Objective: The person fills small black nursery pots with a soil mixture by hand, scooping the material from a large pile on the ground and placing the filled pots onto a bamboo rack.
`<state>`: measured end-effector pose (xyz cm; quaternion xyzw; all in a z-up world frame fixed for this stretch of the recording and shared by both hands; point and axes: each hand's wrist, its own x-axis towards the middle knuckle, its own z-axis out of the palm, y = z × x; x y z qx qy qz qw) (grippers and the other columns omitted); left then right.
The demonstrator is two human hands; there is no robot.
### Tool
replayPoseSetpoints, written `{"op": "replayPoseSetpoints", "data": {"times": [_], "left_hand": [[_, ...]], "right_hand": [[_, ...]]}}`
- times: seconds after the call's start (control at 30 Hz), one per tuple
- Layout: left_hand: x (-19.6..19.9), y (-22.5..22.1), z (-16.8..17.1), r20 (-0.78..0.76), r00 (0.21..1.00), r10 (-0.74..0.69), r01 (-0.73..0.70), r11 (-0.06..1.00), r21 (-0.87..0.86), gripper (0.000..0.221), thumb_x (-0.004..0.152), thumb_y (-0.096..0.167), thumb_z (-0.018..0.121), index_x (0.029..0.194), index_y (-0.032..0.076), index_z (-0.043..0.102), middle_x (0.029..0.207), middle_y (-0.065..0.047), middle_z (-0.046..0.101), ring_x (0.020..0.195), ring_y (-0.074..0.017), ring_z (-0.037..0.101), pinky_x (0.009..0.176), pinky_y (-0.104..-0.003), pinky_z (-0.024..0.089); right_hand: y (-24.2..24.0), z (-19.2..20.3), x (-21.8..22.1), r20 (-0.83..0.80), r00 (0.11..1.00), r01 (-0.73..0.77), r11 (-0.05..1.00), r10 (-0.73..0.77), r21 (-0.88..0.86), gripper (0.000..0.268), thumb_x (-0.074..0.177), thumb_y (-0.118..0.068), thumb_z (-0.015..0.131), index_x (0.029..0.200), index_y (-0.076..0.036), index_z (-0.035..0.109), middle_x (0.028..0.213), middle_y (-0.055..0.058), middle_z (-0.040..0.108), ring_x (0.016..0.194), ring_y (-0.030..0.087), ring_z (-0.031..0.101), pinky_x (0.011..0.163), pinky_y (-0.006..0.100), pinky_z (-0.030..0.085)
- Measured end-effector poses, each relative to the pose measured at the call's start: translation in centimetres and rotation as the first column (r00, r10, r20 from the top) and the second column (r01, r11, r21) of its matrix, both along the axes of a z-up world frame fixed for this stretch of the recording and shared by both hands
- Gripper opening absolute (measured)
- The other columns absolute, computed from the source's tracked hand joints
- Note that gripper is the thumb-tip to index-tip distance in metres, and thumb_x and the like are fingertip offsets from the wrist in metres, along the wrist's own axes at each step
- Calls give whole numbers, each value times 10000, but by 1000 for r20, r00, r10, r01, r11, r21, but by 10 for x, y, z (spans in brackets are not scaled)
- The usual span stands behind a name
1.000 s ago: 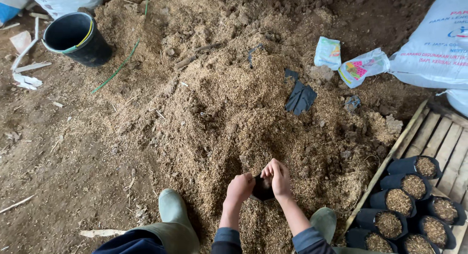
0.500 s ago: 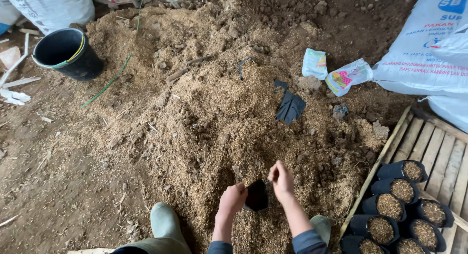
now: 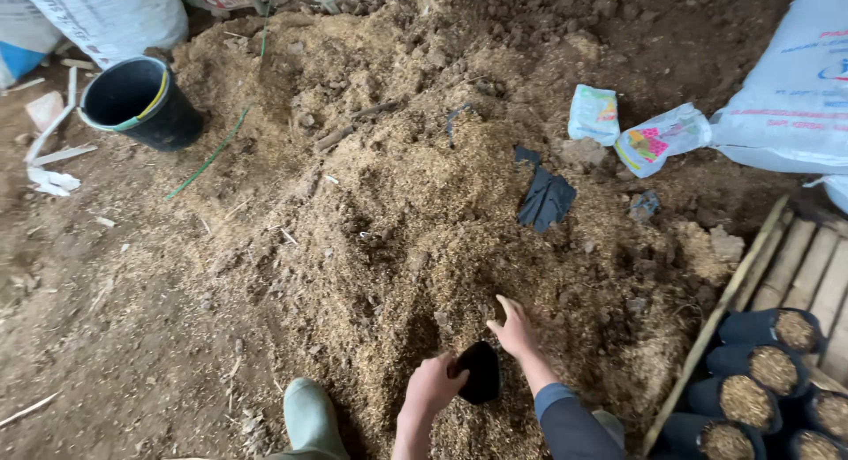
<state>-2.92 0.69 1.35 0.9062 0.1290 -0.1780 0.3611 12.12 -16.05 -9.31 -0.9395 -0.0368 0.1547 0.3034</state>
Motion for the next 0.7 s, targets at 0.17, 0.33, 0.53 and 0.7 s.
{"op": "replayPoseSetpoints", "data": {"times": [0.17,0.33,0.53,0.7], "left_hand": [[-1,4,4,41,999,11,-9,999,-42,251,824,287,574,678,119,459,662,-39,577,540,-192,495,482,-337,373],[-1,6,16,0,1000,1,-1,992,-126,188,857,230,555,722,112,499,717,-27,611,566,-143,523,513,-292,439],[-3,10,17,-11,1000,16,-17,986,-163,108,795,181,535,792,87,589,759,-69,652,618,-198,582,543,-350,450],[4,-1,-43,-83,996,17,-20,999,-38,281,772,388,556,853,132,636,800,-134,655,815,-343,652,701,-434,520]], "right_hand": [[-1,-54,3,271,963,-40,996,18,76,423,708,-182,725,1102,-134,579,1055,111,565,964,315,570,867,398,439],[-14,7,-10,6,978,206,968,-209,144,272,721,-383,681,947,-231,690,970,43,690,856,228,639,684,340,453],[-36,40,-25,-279,865,492,600,-416,631,199,875,-239,587,937,-60,647,834,46,640,713,130,533,613,247,376],[-25,113,-57,-710,665,712,-91,-230,696,147,820,-228,548,770,-91,564,616,0,486,561,113,495,493,190,399]]}}
